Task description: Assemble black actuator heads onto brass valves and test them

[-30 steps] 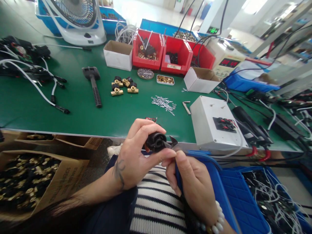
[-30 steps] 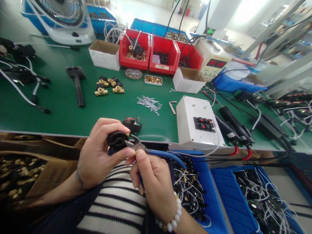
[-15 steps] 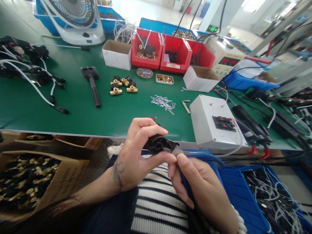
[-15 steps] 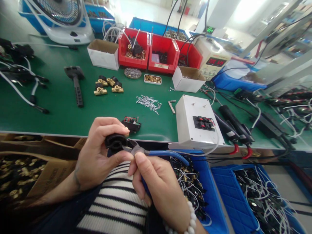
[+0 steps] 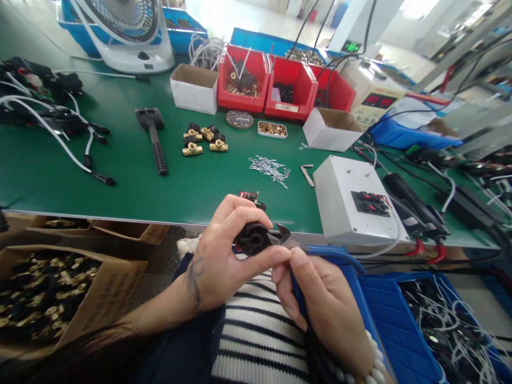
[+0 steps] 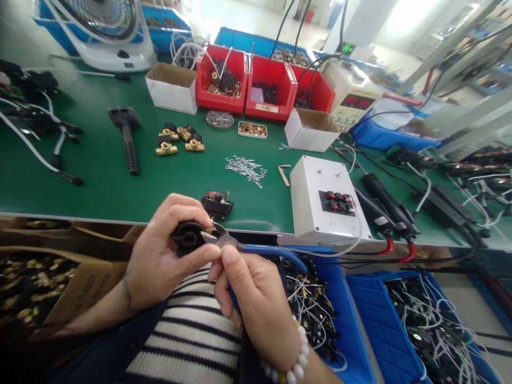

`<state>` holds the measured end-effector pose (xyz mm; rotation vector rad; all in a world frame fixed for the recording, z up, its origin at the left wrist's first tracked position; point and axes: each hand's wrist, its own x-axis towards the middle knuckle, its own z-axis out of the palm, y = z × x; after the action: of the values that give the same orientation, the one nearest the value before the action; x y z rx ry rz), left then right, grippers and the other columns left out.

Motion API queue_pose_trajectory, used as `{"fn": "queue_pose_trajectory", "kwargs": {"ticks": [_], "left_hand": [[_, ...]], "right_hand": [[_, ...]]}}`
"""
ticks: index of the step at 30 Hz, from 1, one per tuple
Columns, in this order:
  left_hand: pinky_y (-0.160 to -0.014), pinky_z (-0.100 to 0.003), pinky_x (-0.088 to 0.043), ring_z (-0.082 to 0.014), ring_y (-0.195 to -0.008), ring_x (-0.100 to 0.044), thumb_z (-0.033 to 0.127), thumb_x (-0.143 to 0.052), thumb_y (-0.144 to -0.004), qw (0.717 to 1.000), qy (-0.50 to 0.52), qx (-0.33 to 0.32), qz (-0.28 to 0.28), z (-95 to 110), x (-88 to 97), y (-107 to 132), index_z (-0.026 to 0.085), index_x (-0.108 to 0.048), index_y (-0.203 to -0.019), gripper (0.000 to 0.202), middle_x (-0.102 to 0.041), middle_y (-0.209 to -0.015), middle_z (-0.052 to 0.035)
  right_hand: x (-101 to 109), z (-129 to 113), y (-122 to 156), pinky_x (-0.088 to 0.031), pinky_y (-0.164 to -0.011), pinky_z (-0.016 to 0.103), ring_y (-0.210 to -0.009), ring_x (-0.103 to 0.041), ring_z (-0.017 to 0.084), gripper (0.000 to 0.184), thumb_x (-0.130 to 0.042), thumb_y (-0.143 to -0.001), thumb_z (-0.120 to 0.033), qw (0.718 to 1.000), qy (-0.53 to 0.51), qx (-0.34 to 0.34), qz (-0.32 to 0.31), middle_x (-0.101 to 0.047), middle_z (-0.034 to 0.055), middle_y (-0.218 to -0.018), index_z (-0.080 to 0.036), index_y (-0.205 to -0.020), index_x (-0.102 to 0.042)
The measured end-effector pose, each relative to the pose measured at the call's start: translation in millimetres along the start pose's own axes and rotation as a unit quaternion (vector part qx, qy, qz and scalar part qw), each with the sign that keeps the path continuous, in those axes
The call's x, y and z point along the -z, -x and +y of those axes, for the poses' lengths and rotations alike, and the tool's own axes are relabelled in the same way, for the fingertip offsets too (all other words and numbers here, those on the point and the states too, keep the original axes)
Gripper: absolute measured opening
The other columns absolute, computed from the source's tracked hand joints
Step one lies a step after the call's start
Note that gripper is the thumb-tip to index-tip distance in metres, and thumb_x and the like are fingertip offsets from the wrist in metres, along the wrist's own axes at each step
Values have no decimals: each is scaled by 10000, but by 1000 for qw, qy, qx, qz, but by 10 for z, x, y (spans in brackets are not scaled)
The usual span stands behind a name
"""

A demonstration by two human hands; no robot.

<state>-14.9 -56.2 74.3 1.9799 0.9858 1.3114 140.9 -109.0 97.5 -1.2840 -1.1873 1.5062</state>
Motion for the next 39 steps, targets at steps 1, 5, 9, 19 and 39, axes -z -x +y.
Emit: {"fn": "queue_pose_trajectory", "kwargs": {"ticks": [1,5,9,19,39], "left_hand": [[-873,-307,-497,-176,-963,-551,385,-713,-850,1000,2,2,-3,-4,2,2,228,-581,-995,251,-569,-982,-19],[-866,-316,-500,-191,-1002,-546,419,-688,-863,1000,0,-6,-10,-4,12,-12,227,-583,-1022,270,-560,-1019,-39],[-817,-298,-499,-169,-898,-553,352,-695,-865,1000,12,5,-14,4,11,-30,221,-590,-915,175,-563,-918,-13],[-781,-254,-515,-170,-997,-554,356,-741,-826,985,131,107,-29,-75,-35,7,245,-560,-1094,343,-539,-1078,-26],[-896,-324,-505,-165,-936,-632,328,-380,-1027,979,170,60,90,-235,59,-191,207,-569,-780,334,-631,-862,-24]], "right_hand": [[14,-14,0,-274,-363,185,-341,-347,56,482,-432,-982,-534,1000,5,-8,-9,-441,-63,-411,-171,-705,-584],[53,-40,19,-282,-370,190,-337,-334,57,471,-423,-988,-517,999,9,-33,-37,-440,-65,-408,-171,-707,-578],[-2,-26,1,-276,-364,191,-340,-344,60,486,-412,-989,-533,1000,9,-6,-19,-437,-66,-413,-179,-695,-569],[451,229,-717,-356,-557,269,-513,-494,143,351,-467,-976,-407,902,415,-4,118,-533,-15,-528,-194,-725,-588],[86,364,-459,-564,-684,281,-698,-623,122,315,-716,-851,-414,973,-208,78,-58,-697,34,-976,-234,-1106,-670]]}}
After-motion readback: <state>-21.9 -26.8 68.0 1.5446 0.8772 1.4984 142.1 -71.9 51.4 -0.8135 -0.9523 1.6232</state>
